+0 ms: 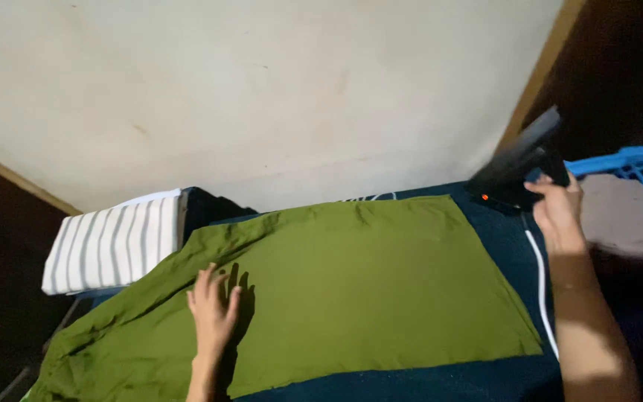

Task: Iron and fold a pair of green pants on a flat surface.

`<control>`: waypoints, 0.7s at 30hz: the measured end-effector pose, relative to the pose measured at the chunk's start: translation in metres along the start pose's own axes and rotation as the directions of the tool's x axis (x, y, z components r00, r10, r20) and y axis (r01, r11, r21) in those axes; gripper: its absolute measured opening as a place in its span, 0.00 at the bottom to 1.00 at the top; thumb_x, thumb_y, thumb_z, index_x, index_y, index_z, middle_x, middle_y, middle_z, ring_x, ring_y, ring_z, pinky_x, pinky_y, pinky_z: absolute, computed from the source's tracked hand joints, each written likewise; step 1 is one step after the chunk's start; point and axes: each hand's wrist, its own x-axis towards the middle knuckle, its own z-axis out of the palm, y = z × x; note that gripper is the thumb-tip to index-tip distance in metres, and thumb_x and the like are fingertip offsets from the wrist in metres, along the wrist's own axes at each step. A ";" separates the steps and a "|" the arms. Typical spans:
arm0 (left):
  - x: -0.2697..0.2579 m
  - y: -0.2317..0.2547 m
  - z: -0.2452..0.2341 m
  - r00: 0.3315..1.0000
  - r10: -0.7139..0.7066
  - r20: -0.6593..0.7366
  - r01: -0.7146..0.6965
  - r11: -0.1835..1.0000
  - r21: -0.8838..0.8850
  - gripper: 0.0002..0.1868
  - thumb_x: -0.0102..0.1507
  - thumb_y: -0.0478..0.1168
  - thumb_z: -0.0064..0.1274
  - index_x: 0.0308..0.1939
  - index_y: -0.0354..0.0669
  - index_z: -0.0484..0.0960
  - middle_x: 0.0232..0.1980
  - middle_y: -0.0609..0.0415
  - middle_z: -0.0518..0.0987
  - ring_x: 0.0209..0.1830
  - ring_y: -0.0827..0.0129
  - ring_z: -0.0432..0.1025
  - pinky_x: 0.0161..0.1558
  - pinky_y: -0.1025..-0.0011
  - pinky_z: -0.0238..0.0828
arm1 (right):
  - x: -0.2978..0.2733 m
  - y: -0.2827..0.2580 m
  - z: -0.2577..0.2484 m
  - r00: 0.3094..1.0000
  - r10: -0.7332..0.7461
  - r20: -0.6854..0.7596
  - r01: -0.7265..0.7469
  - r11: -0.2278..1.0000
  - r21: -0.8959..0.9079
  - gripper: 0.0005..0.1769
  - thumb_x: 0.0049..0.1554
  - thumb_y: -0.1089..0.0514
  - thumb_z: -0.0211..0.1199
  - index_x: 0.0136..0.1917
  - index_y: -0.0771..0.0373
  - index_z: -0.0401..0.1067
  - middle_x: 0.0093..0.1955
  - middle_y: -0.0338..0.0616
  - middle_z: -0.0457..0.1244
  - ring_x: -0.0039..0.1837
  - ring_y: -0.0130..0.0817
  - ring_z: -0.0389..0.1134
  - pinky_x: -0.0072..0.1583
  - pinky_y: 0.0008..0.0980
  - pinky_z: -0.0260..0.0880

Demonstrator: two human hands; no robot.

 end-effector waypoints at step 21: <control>0.102 -0.041 -0.037 0.988 0.084 -0.130 -0.020 0.904 0.427 0.25 0.52 0.56 0.65 0.45 0.45 0.83 0.64 0.42 0.68 0.60 0.45 0.62 0.55 0.47 0.57 | -0.113 -0.030 0.119 0.859 0.197 0.472 0.427 0.232 -0.874 0.16 0.56 0.67 0.59 0.58 0.61 0.70 0.66 0.47 0.62 0.53 0.41 0.69 0.55 0.37 0.74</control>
